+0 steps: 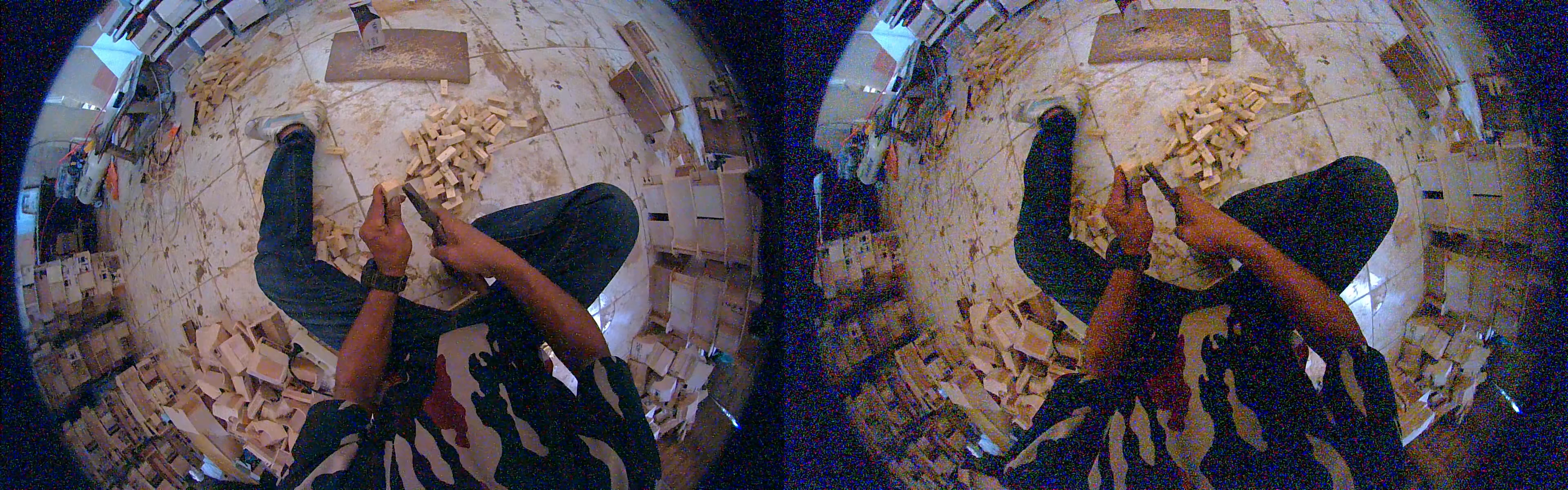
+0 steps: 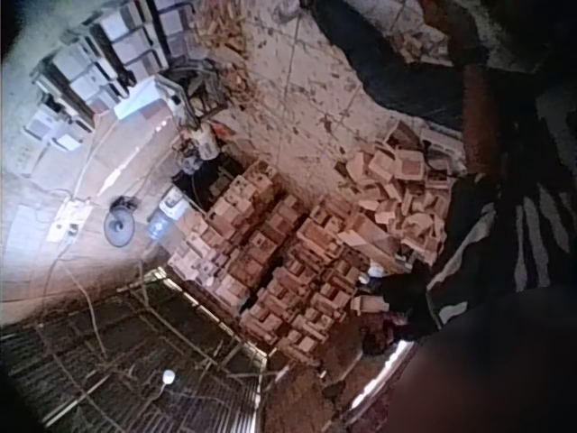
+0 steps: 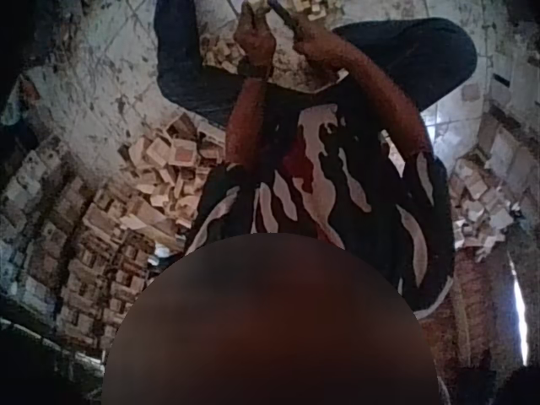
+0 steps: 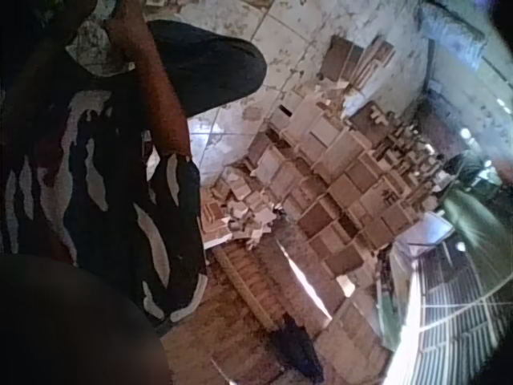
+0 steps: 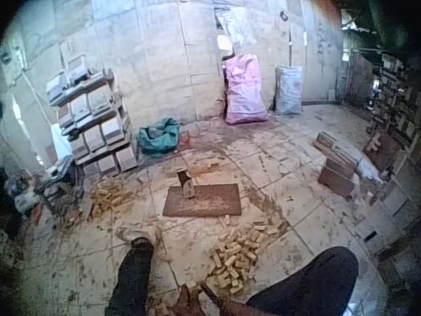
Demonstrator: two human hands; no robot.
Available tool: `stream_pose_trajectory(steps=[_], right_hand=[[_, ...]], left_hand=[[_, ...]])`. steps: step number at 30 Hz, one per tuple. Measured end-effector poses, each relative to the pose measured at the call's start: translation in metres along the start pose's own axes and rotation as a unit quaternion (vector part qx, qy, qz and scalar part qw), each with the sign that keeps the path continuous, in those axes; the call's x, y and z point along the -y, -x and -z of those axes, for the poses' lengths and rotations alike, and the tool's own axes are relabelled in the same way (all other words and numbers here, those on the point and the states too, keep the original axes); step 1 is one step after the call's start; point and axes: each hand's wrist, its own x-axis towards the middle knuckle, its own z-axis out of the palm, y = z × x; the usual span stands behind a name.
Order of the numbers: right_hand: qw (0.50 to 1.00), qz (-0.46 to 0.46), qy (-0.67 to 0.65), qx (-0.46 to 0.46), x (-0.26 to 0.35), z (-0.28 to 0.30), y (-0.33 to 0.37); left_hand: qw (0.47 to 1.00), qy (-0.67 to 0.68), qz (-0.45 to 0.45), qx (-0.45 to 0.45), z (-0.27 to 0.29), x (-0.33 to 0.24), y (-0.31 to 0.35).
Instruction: The person sits on the floor and uses pliers to trim small wooden blocks one at a time, placing trimmed pieces into a pile on the floor. The person repeatedly picks up blocks, trims edges, and sets them down.
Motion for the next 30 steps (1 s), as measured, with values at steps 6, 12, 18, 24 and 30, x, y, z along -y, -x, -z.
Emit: stream_pose_trajectory(steps=[6,12,18,24,30], right_hand=[[0.993,-0.054,0.091,-0.044,0.005,-0.003,-0.001],[0.955,-0.091,0.257,-0.116,0.009,-0.011,-0.005],[0.995,-0.027,0.076,-0.053,0.001,-0.002,0.0],[0.997,-0.065,0.035,-0.032,0.0,0.001,-0.001],[0.996,-0.04,0.081,-0.021,0.005,0.0,-0.003]], left_hand=[[0.997,-0.061,-0.057,0.004,0.007,0.009,-0.008],[0.992,-0.099,-0.073,0.015,0.011,0.018,-0.01],[0.999,-0.034,0.021,0.011,0.015,0.0,-0.013],[0.998,0.015,0.054,-0.003,0.013,0.003,-0.011],[0.968,-0.157,-0.197,-0.019,0.012,0.015,-0.012]])
